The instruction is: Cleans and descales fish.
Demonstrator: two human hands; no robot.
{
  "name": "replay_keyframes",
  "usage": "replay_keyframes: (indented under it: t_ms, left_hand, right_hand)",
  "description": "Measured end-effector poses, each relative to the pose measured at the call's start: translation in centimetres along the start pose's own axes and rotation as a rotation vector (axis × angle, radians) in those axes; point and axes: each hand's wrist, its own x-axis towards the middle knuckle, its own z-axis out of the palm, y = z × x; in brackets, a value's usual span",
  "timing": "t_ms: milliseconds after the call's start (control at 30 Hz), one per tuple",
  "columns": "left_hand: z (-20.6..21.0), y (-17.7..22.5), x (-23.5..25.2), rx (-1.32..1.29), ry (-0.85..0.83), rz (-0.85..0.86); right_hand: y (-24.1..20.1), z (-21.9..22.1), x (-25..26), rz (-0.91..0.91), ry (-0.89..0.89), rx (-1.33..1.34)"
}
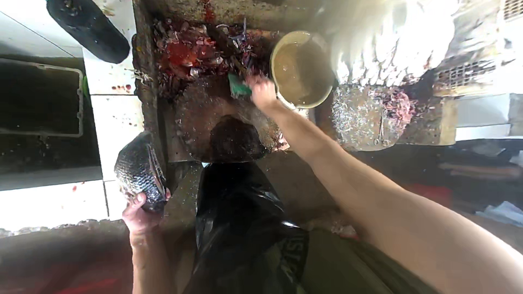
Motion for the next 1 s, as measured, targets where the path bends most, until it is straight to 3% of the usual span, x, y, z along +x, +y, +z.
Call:
replay_keyframes:
  t_ms: [67,133,200,267,333,400,533,567,633,700,800,867,933,1000]
  left_hand:
    - [2.0,-0.1,0.1,-0.011,-0.011,0.031]
    - [3.1,-0.1,0.0,-0.052,-0.048,0.103]
    - [3.9,-0.9,-1.0,-0.102,-0.054,0.157]
    - [4.4,-2.1,-2.2,-0.137,-0.028,0.197]
    - [4.4,-3.0,-3.1,-0.136,0.007,0.216]
    - [4.9,-3.8,-3.1,-0.131,0.069,0.217]
    - [6.8,-5.1,-3.4,-0.199,0.09,0.229]
    - [7.4,-5.3,-3.7,-0.212,0.082,0.235]
    - [8.4,-5.6,-4.2,-0.154,0.111,0.265]
    - [8.6,-6.7,-5.1,-0.122,0.14,0.296]
    - [8.4,-8.6,-5.8,-0.109,0.208,0.284]
    - [8.7,-9.1,-5.4,-0.107,0.245,0.251]
    - [9.5,-9.2,-3.8,-0.077,0.244,0.216]
    - [10.8,-9.2,-2.1,-0.042,0.208,0.18]
  right_hand:
    - [-0.2,-3.5,4.1,0.082,-0.109,0.001]
    - [-2.6,-5.3,1.8,-0.008,-0.07,0.012]
    - [-5.5,-4.6,-6.0,-0.215,-0.019,0.022]
    - [-8.1,-0.4,-15.1,-0.474,-0.068,0.075]
    - [-11.5,3.9,-18.1,-0.712,-0.087,0.129]
    - [-14.8,4.5,-12.2,-0.735,0.012,0.104]
    - [-19.2,-2.0,6.4,-0.357,-0.049,0.042]
    - [-18.8,-4.1,9.4,-0.266,-0.059,0.053]
    - [-16.6,-8.2,10.3,-0.231,-0.014,0.07]
    - [-13.0,-10.2,4.4,-0.329,0.017,0.087]
    - [-6.0,-4.6,-11.2,-0.578,-0.071,0.087]
    - [-2.7,1.4,-16.2,-0.763,-0.087,0.067]
    - [-2.9,1.9,-12.5,-0.665,-0.107,0.056]
    - [-4.2,-0.6,-4.2,-0.423,-0.064,0.026]
